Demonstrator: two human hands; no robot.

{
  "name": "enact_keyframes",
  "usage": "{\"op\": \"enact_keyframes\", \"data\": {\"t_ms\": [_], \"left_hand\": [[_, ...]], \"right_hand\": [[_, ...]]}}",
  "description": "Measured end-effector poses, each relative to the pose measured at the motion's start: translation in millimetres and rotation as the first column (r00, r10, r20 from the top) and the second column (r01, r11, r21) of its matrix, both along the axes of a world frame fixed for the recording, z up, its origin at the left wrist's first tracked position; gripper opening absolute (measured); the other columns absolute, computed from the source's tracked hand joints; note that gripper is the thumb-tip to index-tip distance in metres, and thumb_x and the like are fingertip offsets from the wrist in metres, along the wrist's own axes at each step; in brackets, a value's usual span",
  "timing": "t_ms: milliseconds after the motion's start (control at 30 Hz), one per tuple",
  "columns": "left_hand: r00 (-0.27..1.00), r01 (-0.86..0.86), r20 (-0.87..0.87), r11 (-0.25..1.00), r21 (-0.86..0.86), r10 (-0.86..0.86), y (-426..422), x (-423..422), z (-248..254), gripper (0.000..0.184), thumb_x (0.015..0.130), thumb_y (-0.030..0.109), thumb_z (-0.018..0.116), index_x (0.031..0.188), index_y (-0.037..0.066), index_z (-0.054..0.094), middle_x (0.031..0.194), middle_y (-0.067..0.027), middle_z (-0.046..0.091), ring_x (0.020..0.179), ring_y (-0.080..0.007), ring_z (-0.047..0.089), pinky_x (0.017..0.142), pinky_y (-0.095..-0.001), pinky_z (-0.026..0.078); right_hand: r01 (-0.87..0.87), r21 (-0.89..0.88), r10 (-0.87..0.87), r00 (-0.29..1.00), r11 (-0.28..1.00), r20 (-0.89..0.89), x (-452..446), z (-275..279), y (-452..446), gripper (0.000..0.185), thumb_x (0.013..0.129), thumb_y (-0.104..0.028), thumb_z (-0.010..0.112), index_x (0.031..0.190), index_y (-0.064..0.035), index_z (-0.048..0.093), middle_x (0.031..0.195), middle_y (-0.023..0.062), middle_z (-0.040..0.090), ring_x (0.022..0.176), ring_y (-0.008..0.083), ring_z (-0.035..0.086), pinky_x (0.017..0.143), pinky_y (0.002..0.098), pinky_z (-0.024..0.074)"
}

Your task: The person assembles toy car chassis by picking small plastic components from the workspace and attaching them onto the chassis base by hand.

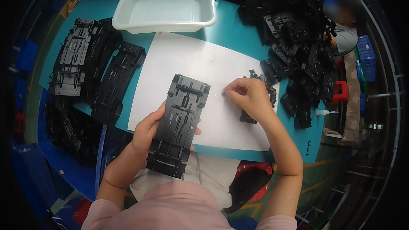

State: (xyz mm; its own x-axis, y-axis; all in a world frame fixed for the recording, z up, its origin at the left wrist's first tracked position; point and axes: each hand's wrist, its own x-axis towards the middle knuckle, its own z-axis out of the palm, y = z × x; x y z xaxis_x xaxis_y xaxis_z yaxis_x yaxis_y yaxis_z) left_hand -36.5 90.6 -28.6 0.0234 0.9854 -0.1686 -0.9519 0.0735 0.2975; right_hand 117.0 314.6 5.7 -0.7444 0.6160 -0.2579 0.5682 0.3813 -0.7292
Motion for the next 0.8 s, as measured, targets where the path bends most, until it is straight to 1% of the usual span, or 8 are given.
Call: {"op": "enact_keyframes", "data": {"t_ms": [300,367,400,467,500,567,667,800], "left_hand": [[1.000,-0.001,-0.019,1.000,0.018,0.001,1,0,-1,0.050,0.104,0.034,0.018,0.145,0.007,0.019,0.128,-0.0264,0.047,0.116,-0.0388,0.056,0.085,-0.0502,0.058],[1.000,0.000,0.003,0.999,0.034,0.000,0,0,-2,0.049,0.104,0.033,0.017,0.145,0.006,0.019,0.128,-0.0263,0.047,0.117,-0.0387,0.056,0.085,-0.0497,0.058],[1.000,-0.001,0.004,0.999,0.034,0.001,0,0,-2,0.049,0.104,0.033,0.017,0.145,0.006,0.019,0.128,-0.0263,0.047,0.117,-0.0387,0.056,0.085,-0.0497,0.058],[1.000,-0.002,0.006,1.000,0.024,0.002,0,0,-1,0.049,0.104,0.034,0.018,0.144,0.006,0.020,0.128,-0.0262,0.047,0.117,-0.0389,0.056,0.085,-0.0499,0.058],[1.000,-0.003,0.008,1.000,0.023,0.003,0,0,-1,0.049,0.104,0.034,0.018,0.144,0.006,0.020,0.128,-0.0262,0.047,0.117,-0.0389,0.056,0.085,-0.0499,0.058],[1.000,0.002,-0.005,1.000,0.000,-0.002,0,0,0,0.048,0.104,0.034,0.018,0.144,0.006,0.021,0.128,-0.0260,0.048,0.116,-0.0388,0.056,0.085,-0.0501,0.058],[1.000,0.012,0.000,1.000,-0.003,-0.012,-1,0,-1,0.048,0.104,0.034,0.018,0.143,0.007,0.021,0.128,-0.0257,0.048,0.116,-0.0386,0.056,0.085,-0.0503,0.057],[1.000,0.005,-0.010,1.000,-0.002,-0.005,0,0,0,0.048,0.104,0.033,0.018,0.143,0.007,0.022,0.128,-0.0254,0.049,0.115,-0.0386,0.057,0.085,-0.0504,0.057]], "right_hand": [[-0.028,0.044,0.028,1.000,0.999,0.000,-4,1,-5,0.007,0.081,-0.002,0.068,0.087,0.0021,0.071,0.075,0.0017,0.067,0.065,0.0040,0.059,0.058,0.0167,0.0454],[-0.053,0.111,0.057,0.998,0.992,-0.031,-4,2,-9,0.006,0.080,-0.001,0.069,0.085,0.0011,0.071,0.073,0.0005,0.065,0.063,0.0037,0.057,0.057,0.0174,0.0443],[-0.054,0.111,0.057,0.998,0.992,-0.030,-4,2,-11,0.006,0.080,-0.001,0.069,0.085,0.0011,0.071,0.073,0.0005,0.065,0.063,0.0037,0.057,0.057,0.0174,0.0443],[-0.107,0.261,0.129,0.989,0.959,-0.067,-2,2,-18,0.006,0.078,0.000,0.070,0.084,0.0003,0.070,0.072,0.0008,0.063,0.060,0.0052,0.055,0.055,0.0189,0.0428],[-0.108,0.260,0.129,0.989,0.959,-0.066,-2,3,-21,0.006,0.078,0.000,0.070,0.084,0.0003,0.070,0.072,0.0008,0.063,0.060,0.0052,0.055,0.055,0.0189,0.0428],[-0.144,0.348,0.188,0.977,0.926,-0.096,-1,3,-27,0.007,0.075,0.000,0.068,0.081,-0.0007,0.067,0.074,0.0082,0.061,0.061,0.0170,0.060,0.058,0.0281,0.0484],[-0.177,0.398,0.233,0.968,0.900,-0.096,3,0,-33,0.008,0.075,0.002,0.068,0.082,-0.0008,0.066,0.077,0.0090,0.061,0.062,0.0195,0.060,0.058,0.0285,0.0490],[-0.182,0.445,0.247,0.965,0.877,-0.092,2,0,-31,0.009,0.075,0.002,0.068,0.083,-0.0006,0.066,0.078,0.0091,0.060,0.063,0.0204,0.061,0.058,0.0289,0.0489]]}}
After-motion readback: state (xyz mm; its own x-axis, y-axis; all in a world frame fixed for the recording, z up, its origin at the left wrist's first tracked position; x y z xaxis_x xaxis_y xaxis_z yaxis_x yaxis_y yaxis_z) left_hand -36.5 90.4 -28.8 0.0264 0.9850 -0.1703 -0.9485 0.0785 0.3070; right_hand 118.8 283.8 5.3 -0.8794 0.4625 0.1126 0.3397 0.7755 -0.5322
